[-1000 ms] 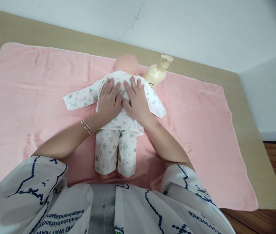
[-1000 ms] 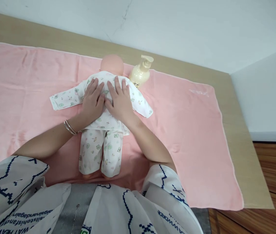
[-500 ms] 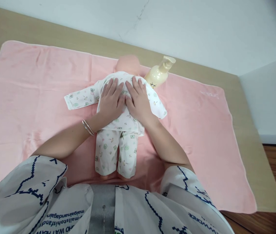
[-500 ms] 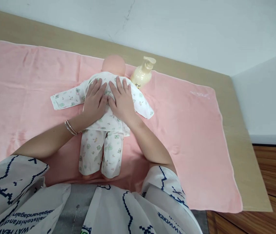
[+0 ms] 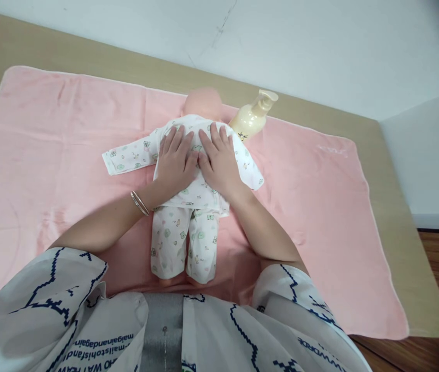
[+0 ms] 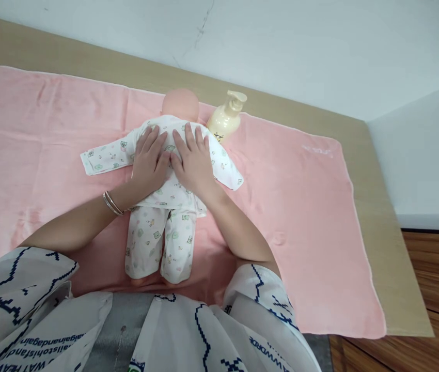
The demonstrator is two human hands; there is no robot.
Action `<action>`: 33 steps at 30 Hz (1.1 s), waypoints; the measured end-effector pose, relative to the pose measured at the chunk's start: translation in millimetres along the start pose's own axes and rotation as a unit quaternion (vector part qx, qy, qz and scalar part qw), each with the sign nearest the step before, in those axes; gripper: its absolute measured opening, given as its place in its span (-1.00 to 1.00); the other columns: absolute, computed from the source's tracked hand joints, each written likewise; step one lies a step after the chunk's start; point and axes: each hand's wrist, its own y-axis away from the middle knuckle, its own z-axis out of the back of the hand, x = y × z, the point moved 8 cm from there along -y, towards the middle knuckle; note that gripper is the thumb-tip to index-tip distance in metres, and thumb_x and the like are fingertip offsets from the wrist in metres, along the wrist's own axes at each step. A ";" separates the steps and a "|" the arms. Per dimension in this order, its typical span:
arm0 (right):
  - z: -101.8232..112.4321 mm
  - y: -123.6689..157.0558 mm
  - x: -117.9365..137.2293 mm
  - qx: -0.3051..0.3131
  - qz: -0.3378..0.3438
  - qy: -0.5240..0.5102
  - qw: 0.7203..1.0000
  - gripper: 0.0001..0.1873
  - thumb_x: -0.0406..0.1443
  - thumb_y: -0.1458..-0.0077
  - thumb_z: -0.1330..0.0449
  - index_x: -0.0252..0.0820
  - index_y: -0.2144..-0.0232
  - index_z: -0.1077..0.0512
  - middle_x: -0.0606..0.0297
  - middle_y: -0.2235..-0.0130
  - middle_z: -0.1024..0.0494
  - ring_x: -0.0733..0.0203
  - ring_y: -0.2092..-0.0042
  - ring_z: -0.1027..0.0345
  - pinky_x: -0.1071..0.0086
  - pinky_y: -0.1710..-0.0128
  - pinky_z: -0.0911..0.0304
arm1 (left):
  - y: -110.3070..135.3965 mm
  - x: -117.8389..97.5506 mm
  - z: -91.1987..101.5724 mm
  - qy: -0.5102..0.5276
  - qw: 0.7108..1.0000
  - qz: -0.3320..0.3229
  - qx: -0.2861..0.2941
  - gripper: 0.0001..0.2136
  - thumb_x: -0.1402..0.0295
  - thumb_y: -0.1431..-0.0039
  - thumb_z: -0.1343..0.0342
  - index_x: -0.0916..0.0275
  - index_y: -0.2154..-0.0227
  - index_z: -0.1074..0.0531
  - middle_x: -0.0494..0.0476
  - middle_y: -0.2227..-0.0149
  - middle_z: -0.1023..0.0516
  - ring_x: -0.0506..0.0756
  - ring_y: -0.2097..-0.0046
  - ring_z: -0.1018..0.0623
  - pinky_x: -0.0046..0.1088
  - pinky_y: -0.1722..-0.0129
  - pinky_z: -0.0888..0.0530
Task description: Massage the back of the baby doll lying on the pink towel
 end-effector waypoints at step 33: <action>14.1 37.0 38.0 -0.025 -0.045 0.047 0.998 -0.42 -0.30 -0.37 0.13 -0.34 -0.37 -0.15 -0.11 -0.40 -0.19 -0.25 -0.42 -0.06 -0.19 -0.34 -0.09 | 3.1 -8.4 11.2 0.009 1.000 -0.006 -0.008 -0.63 0.24 -0.39 0.14 0.24 -0.06 -0.46 0.29 -0.18 -0.49 0.27 -0.28 -0.39 0.04 -0.34 -0.29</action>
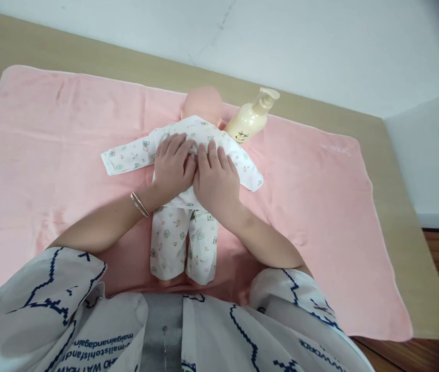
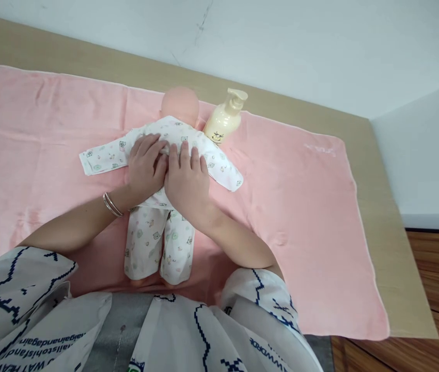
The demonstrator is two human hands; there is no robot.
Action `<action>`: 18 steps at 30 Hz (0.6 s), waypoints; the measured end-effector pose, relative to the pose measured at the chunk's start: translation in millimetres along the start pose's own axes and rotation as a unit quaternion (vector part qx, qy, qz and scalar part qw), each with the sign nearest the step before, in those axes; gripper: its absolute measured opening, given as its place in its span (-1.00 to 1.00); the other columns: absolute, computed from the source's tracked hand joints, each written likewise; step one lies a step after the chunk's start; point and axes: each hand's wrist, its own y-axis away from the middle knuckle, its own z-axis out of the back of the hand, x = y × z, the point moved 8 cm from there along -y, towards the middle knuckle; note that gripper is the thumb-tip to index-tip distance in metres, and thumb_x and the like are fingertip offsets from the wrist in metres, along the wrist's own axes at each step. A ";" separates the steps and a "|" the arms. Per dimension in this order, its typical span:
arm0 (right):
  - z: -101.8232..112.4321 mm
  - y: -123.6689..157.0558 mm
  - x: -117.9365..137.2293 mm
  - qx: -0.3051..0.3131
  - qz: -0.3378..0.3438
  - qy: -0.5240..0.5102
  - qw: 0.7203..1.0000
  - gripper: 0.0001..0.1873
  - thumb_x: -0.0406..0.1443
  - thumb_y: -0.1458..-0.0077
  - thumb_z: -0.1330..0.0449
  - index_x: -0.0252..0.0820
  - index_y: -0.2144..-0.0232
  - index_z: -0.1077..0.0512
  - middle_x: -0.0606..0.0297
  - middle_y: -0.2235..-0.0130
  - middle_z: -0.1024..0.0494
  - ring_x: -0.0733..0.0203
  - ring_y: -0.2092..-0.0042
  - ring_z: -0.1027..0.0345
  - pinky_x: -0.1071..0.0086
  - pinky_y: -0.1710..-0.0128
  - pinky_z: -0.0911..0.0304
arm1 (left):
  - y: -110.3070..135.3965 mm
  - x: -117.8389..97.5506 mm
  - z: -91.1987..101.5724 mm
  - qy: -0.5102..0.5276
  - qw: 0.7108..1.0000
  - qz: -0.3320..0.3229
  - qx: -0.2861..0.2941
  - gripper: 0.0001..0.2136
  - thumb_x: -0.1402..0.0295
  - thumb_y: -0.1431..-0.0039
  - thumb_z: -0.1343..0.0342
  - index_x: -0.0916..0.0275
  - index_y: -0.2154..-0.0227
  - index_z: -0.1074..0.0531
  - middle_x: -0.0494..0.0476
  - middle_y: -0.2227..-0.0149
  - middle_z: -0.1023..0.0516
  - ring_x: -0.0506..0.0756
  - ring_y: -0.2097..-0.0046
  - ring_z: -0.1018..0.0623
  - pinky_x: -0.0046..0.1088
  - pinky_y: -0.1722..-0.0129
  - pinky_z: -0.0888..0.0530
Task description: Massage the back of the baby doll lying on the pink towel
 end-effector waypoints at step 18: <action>7.1 22.9 19.2 0.053 0.055 0.020 0.997 -0.42 -0.38 -0.34 0.07 -0.52 -0.35 -0.15 -0.27 -0.40 -0.13 -0.32 -0.45 0.07 -0.21 -0.38 -0.03 | 8.4 -7.4 9.4 -0.016 0.996 -0.071 -0.052 -0.65 0.20 -0.40 0.17 0.17 0.06 -0.50 0.25 -0.11 -0.52 0.29 -0.22 -0.43 0.04 -0.27 -0.32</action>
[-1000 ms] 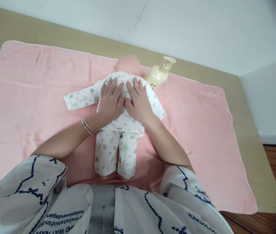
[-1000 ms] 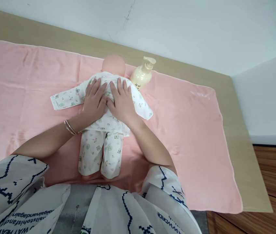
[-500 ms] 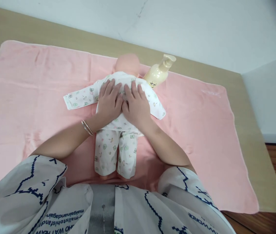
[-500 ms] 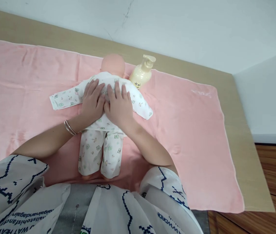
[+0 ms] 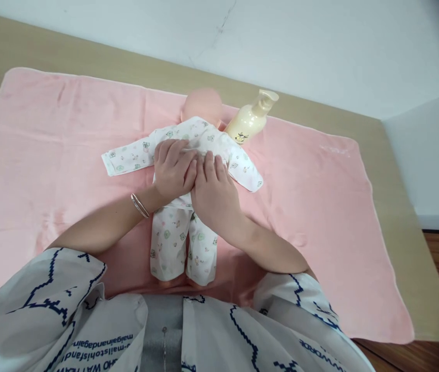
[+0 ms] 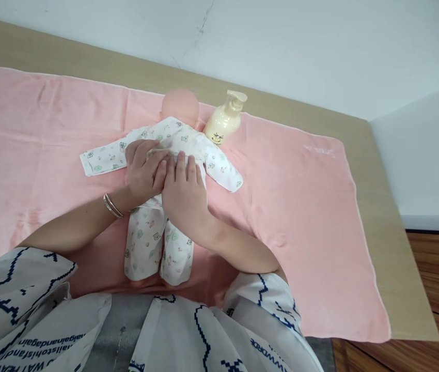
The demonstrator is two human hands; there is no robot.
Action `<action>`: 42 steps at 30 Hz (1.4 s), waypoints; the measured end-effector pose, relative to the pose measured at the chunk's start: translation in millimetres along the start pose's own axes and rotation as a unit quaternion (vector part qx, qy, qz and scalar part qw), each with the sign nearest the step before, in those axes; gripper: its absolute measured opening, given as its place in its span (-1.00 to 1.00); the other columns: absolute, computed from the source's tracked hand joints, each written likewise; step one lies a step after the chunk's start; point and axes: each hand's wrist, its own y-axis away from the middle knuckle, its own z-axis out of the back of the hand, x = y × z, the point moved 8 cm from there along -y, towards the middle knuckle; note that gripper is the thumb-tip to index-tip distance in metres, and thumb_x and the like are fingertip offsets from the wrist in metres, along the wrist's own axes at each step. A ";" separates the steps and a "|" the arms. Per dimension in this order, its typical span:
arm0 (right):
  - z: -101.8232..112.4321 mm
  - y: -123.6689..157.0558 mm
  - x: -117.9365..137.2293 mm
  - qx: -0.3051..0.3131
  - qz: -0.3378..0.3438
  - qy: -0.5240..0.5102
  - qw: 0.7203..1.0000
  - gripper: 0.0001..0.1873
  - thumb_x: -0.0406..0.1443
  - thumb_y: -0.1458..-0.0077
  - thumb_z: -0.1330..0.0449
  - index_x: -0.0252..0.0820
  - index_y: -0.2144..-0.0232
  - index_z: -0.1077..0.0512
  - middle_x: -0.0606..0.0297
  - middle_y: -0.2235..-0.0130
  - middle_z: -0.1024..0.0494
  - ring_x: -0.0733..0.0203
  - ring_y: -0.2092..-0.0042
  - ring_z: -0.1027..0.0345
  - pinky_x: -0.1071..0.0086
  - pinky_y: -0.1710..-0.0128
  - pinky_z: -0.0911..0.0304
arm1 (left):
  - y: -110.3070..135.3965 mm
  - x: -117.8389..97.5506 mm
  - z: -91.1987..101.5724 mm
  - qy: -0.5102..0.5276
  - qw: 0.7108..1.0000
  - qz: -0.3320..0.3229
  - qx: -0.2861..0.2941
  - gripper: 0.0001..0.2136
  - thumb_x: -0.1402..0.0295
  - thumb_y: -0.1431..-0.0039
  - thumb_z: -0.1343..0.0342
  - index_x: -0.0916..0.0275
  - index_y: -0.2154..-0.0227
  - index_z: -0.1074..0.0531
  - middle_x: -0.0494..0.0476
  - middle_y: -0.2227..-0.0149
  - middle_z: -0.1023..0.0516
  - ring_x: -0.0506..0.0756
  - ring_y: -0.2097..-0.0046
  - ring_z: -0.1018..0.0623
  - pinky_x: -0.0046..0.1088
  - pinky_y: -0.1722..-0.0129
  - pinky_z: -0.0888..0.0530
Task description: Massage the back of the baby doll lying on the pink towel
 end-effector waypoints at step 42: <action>-20.4 -36.7 -36.3 0.003 -0.027 -0.033 0.999 -0.33 -0.28 -0.32 0.06 -0.40 -0.41 0.00 -0.15 -0.47 0.03 -0.28 -0.50 0.26 -0.25 -0.41 0.13 | -3.6 7.9 -22.8 0.023 0.996 0.028 0.080 -0.42 0.03 -0.46 0.37 0.30 -0.24 -0.29 0.26 -0.36 -0.29 0.30 -0.46 -0.12 0.08 -0.43 -0.18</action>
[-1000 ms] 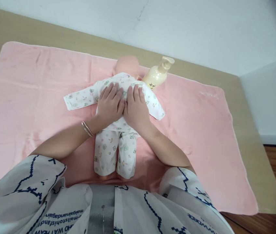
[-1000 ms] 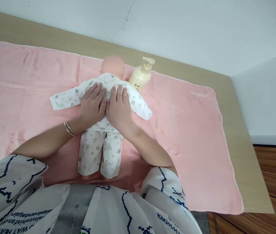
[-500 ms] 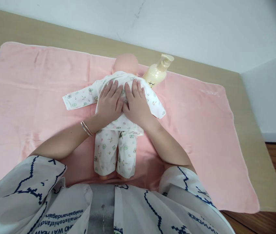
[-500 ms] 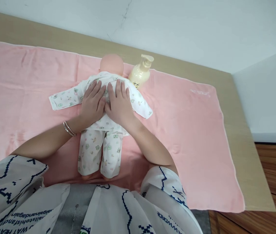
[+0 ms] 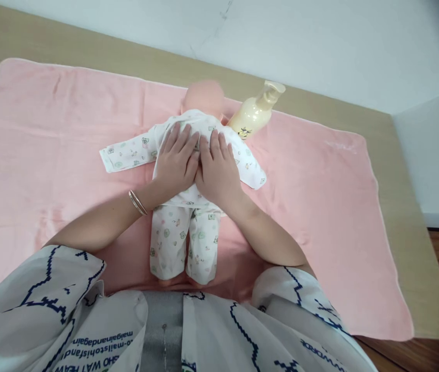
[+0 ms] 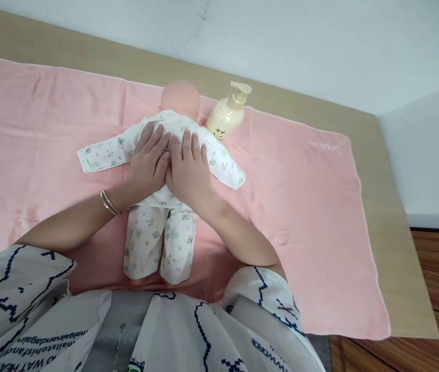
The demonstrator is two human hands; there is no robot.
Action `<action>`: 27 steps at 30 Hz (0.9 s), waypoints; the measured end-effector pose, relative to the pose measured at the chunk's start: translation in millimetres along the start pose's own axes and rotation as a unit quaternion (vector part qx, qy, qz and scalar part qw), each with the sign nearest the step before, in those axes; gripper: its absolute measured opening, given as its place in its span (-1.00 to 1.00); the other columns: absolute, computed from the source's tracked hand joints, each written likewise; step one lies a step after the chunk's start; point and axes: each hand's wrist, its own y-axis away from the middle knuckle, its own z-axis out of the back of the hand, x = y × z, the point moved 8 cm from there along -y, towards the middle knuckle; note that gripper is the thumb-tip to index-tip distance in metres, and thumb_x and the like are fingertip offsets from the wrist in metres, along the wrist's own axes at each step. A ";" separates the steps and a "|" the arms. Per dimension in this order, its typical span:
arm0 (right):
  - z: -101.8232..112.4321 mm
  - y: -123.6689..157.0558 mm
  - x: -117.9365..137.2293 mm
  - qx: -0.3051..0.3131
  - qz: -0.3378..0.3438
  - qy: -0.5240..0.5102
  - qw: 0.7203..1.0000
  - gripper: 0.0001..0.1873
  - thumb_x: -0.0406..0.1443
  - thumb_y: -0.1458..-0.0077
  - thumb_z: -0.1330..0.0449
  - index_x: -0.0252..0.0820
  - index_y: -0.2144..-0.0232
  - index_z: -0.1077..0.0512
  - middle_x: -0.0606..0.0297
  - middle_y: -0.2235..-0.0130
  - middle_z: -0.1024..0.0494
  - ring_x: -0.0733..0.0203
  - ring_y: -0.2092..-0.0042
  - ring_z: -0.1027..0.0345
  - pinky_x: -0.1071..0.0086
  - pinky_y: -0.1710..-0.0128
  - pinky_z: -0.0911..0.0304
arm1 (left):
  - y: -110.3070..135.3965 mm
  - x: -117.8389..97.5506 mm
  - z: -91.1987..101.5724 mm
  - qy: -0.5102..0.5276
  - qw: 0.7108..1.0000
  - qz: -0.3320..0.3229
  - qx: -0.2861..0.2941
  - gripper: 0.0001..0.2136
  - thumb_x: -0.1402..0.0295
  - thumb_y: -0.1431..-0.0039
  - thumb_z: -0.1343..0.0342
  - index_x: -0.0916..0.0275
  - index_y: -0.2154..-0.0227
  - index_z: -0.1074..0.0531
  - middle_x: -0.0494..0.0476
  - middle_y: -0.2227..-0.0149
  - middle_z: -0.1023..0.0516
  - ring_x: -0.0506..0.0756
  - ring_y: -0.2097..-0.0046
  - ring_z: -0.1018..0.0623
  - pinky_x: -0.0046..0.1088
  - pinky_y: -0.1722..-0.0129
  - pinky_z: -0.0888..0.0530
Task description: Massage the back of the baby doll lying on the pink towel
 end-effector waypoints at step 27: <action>6.1 -7.2 -2.4 -0.011 0.030 -0.006 0.999 -0.33 -0.25 -0.27 -0.03 -0.33 -0.37 -0.12 -0.09 -0.46 -0.05 -0.28 -0.48 0.16 -0.22 -0.40 0.05 | 0.8 -1.5 8.9 0.018 0.999 -0.041 -0.032 -0.62 0.27 -0.43 0.16 0.28 -0.10 -0.45 0.26 -0.20 -0.51 0.24 -0.32 -0.39 0.01 -0.35 -0.31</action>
